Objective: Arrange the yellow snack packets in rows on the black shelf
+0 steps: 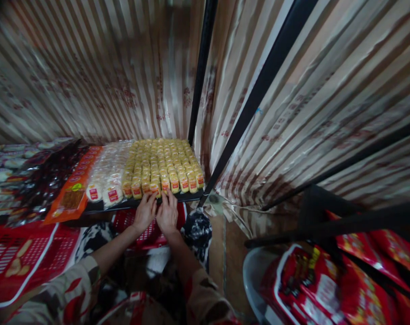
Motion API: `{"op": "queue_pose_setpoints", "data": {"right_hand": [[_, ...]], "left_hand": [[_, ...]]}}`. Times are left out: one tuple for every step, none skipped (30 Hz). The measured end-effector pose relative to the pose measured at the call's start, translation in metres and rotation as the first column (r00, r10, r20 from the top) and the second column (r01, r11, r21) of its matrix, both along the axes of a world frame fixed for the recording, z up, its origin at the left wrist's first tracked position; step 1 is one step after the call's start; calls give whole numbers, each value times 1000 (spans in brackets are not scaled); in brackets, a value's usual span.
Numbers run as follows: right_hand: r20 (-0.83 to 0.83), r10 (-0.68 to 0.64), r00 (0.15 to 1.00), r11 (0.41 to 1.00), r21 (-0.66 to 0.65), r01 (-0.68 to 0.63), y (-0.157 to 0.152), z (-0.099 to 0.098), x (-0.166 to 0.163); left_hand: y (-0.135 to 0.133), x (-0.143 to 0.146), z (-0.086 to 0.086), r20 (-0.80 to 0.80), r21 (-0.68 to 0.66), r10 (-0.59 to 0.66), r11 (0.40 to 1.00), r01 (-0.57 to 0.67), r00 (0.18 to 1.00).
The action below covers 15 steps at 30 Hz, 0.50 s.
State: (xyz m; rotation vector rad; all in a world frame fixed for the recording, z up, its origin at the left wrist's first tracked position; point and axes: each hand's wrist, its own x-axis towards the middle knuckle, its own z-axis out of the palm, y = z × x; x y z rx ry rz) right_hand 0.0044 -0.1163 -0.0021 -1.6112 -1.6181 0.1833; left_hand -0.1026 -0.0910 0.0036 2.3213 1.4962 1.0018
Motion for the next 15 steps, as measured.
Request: {"op": "queue_pose_setpoints", "data": {"right_hand": [[20,-8,1000,1000,-7,8,3,0,3],[37,-3,999,1000,-12,3,6,0,6],[54,11,998,1000,-16,-10,10,0,9],[70,27,997,999,-21,-25,12,1,11],[85,40,996,999,-26,-38,15,1,14],[99,50,994,998,-31,-47,16,1,16],[109,52,993,998,-33,-49,17,2,18],[116,53,992,998,-34,-50,17,2,19],[118,53,992,998,-31,-49,17,2,19],[119,54,991,998,-28,-51,17,1,20],[117,54,992,998,-25,-52,16,1,19],[116,55,992,998,-26,-52,16,0,19],[116,58,992,998,-31,-55,16,-1,18],[116,62,991,998,-40,-57,16,-2,18],[113,64,992,997,-50,-58,17,-1,17]], "left_hand": [[1,0,-2,-5,-5,8,1000,-8,1000],[2,1,-4,-9,-9,13,1000,-14,1000],[3,2,-6,-14,-11,15,1000,-15,1000],[3,2,-7,-19,-15,15,1000,-15,1000],[3,3,-8,-26,-19,17,1000,-17,1000],[3,3,-8,-32,-24,20,999,-21,999],[3,3,-9,-38,-29,24,999,-25,999],[3,3,-8,-45,-34,25,999,-27,999],[2,4,-8,-53,-39,24,999,-26,998],[2,4,-8,-61,-43,22,999,-25,998],[2,4,-7,-69,-48,19,999,-22,997],[2,4,-6,-77,-53,16,998,-20,997],[2,5,-5,-85,-60,14,998,-19,996],[3,6,-4,-90,-69,16,997,-22,996],[3,7,-2,-93,-78,21,997,-29,995]]}}
